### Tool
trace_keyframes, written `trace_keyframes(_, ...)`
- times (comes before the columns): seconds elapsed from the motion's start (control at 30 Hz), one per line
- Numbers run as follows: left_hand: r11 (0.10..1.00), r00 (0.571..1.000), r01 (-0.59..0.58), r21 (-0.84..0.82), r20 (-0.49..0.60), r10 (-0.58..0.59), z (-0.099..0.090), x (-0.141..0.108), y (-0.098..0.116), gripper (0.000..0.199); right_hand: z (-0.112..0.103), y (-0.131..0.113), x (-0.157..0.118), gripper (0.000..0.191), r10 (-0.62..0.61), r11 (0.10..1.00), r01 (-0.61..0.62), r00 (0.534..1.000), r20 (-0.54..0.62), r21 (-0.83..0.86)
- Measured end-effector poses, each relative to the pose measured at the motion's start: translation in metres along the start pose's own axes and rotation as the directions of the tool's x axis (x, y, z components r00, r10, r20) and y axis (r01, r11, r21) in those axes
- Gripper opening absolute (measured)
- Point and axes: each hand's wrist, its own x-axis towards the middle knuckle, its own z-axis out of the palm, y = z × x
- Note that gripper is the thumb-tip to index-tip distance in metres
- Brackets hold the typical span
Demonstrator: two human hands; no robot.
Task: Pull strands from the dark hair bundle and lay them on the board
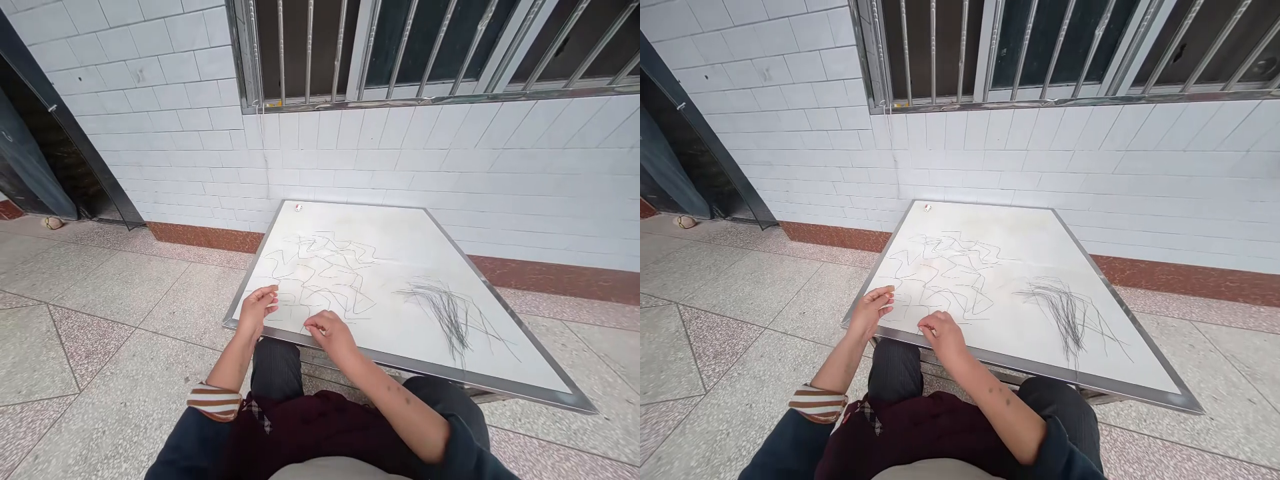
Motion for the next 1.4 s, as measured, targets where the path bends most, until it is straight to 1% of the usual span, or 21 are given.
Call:
trace_keyframes(0.13, 0.999, 0.998, 0.049, 0.018, -0.027, -0.049, -0.001, 0.034, -0.001, 0.027, 0.016, 0.006, 0.020, 0.017, -0.101, 0.990, 0.100, 0.995, -0.006, -0.098)
trace_keyframes(0.2, 0.996, 0.996, 0.079, 0.049, -0.041, -0.077, -0.002, 0.048, -0.002, 0.025, 0.023, 0.010, 0.028, 0.018, -0.132, 0.982, 0.129, 0.991, -0.010, -0.136)
trace_keyframes(0.3, 0.983, 0.991, 0.128, 0.130, -0.051, -0.123, -0.003, 0.065, -0.003, 0.022, 0.033, 0.016, 0.038, 0.017, -0.144, 0.973, 0.140, 0.990, -0.006, -0.185)
trace_keyframes(0.43, 0.947, 0.987, 0.161, 0.279, -0.067, -0.147, -0.006, 0.081, -0.005, 0.025, 0.042, 0.027, 0.047, 0.017, -0.112, 0.970, 0.112, 0.994, 0.014, -0.216)
trace_keyframes(0.53, 0.906, 0.993, 0.113, 0.407, -0.085, -0.085, -0.011, 0.086, -0.005, 0.027, 0.045, 0.034, 0.049, 0.017, -0.090, 0.962, 0.099, 0.995, 0.045, -0.256)
trace_keyframes(0.63, 0.849, 0.996, 0.003, 0.528, -0.076, 0.043, -0.014, 0.085, -0.003, 0.036, 0.047, 0.038, 0.051, 0.017, -0.085, 0.948, 0.105, 0.993, 0.080, -0.299)
trace_keyframes(0.73, 0.782, 0.983, -0.114, 0.613, -0.045, 0.179, -0.014, 0.079, 0.001, 0.038, 0.051, 0.039, 0.052, 0.018, -0.080, 0.940, 0.109, 0.992, 0.100, -0.323)
trace_keyframes(0.83, 0.728, 0.962, -0.198, 0.657, -0.014, 0.274, -0.014, 0.070, 0.005, 0.035, 0.055, 0.038, 0.054, 0.018, -0.074, 0.931, 0.109, 0.991, 0.113, -0.348)
trace_keyframes(0.97, 0.703, 0.940, -0.238, 0.670, -0.022, 0.340, -0.015, 0.046, 0.008, 0.028, 0.061, 0.037, 0.056, 0.019, -0.063, 0.931, 0.099, 0.992, 0.113, -0.352)
trace_keyframes(1.07, 0.739, 0.916, -0.241, 0.629, -0.103, 0.387, -0.014, 0.015, 0.001, 0.037, 0.058, 0.033, 0.057, 0.016, -0.062, 0.937, 0.094, 0.992, 0.105, -0.337)
trace_keyframes(1.13, 0.809, 0.888, -0.257, 0.529, -0.202, 0.413, -0.011, -0.010, -0.010, 0.040, 0.050, 0.028, 0.053, 0.018, -0.076, 0.949, 0.100, 0.993, 0.090, -0.299)
trace_keyframes(1.17, 0.831, 0.887, -0.261, 0.491, -0.218, 0.408, -0.009, -0.024, -0.018, 0.040, 0.044, 0.025, 0.048, 0.021, -0.088, 0.959, 0.105, 0.993, 0.074, -0.263)
trace_keyframes(1.2, 0.840, 0.895, -0.262, 0.475, -0.206, 0.396, -0.007, -0.037, -0.027, 0.040, 0.037, 0.023, 0.041, 0.024, -0.109, 0.974, 0.115, 0.993, 0.045, -0.195)
trace_keyframes(1.23, 0.838, 0.905, -0.271, 0.473, -0.173, 0.389, -0.005, -0.050, -0.037, 0.039, 0.028, 0.020, 0.031, 0.026, -0.127, 0.986, 0.127, 0.992, 0.006, -0.112)
trace_keyframes(1.27, 0.823, 0.915, -0.288, 0.490, -0.112, 0.386, -0.003, -0.062, -0.047, 0.037, 0.020, 0.019, 0.019, 0.027, -0.135, 0.990, 0.133, 0.990, -0.030, -0.040)
trace_keyframes(1.33, 0.759, 0.919, -0.363, 0.541, 0.071, 0.389, 0.000, -0.083, -0.065, 0.034, 0.005, 0.021, -0.011, 0.026, -0.135, 0.989, 0.138, 0.989, -0.056, 0.052)
trace_keyframes(1.37, 0.717, 0.905, -0.417, 0.559, 0.188, 0.381, 0.001, -0.092, -0.074, 0.033, -0.002, 0.024, -0.029, 0.026, -0.112, 0.991, 0.115, 0.993, -0.045, 0.075)
trace_keyframes(1.4, 0.667, 0.877, -0.480, 0.570, 0.309, 0.367, 0.002, -0.099, -0.081, 0.033, -0.006, 0.029, -0.047, 0.026, -0.087, 0.992, 0.088, 0.996, -0.008, 0.095)
